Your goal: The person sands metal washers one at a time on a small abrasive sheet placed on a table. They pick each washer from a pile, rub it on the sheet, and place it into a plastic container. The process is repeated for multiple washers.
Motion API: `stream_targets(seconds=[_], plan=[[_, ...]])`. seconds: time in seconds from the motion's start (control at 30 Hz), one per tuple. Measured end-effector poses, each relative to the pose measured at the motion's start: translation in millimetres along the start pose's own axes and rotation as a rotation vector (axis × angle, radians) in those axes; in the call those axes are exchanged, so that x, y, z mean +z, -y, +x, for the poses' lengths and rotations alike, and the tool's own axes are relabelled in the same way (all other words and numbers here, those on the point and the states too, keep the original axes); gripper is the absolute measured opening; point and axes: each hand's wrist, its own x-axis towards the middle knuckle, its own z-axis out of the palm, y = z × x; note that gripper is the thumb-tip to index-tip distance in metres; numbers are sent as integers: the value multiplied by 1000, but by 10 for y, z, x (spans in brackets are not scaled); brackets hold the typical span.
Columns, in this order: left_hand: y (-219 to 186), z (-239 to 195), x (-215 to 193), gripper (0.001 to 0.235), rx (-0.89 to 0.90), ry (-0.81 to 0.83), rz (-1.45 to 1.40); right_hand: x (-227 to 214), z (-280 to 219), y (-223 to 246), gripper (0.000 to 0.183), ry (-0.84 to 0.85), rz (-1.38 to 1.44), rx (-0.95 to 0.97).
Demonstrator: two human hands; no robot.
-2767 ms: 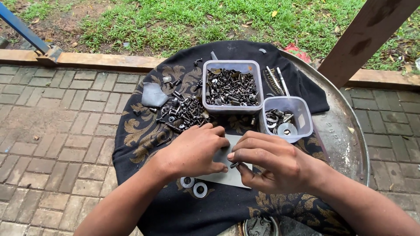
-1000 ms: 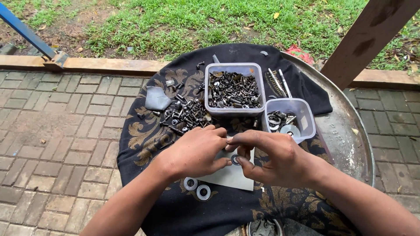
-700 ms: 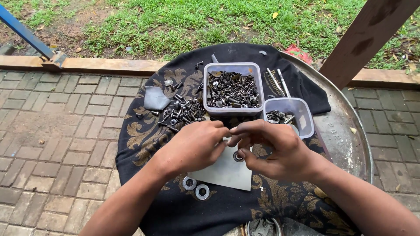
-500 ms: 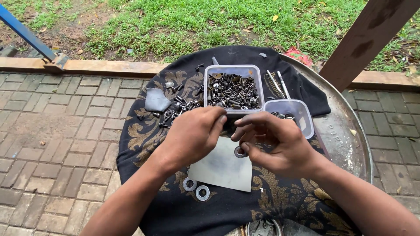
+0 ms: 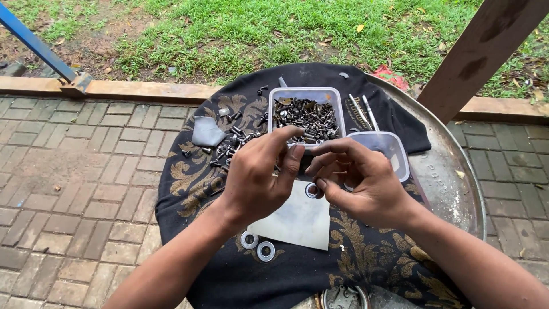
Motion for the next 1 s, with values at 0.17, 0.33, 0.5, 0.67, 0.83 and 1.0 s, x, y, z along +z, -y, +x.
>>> stream_targets(seconds=[0.17, 0.33, 0.5, 0.67, 0.83, 1.0], plan=[[4, -110, 126, 29, 59, -9, 72, 89, -56, -41, 47, -34, -73, -72], [14, -148, 193, 32, 98, -85, 186, 285, -154, -81, 52, -114, -33, -167], [55, -148, 186, 37, 147, -113, 346, 398, -235, -122, 53, -215, 18, -258], [64, -179, 223, 42, 136, -106, 335, 440, -252, -174, 53, -211, -50, -310], [83, -152, 188, 42, 126, -100, 347, 461, -252, -200, 49, -211, -62, -357], [132, -136, 165, 42, 192, -137, 428, 445, -251, -144, 50, -212, -80, -351]])
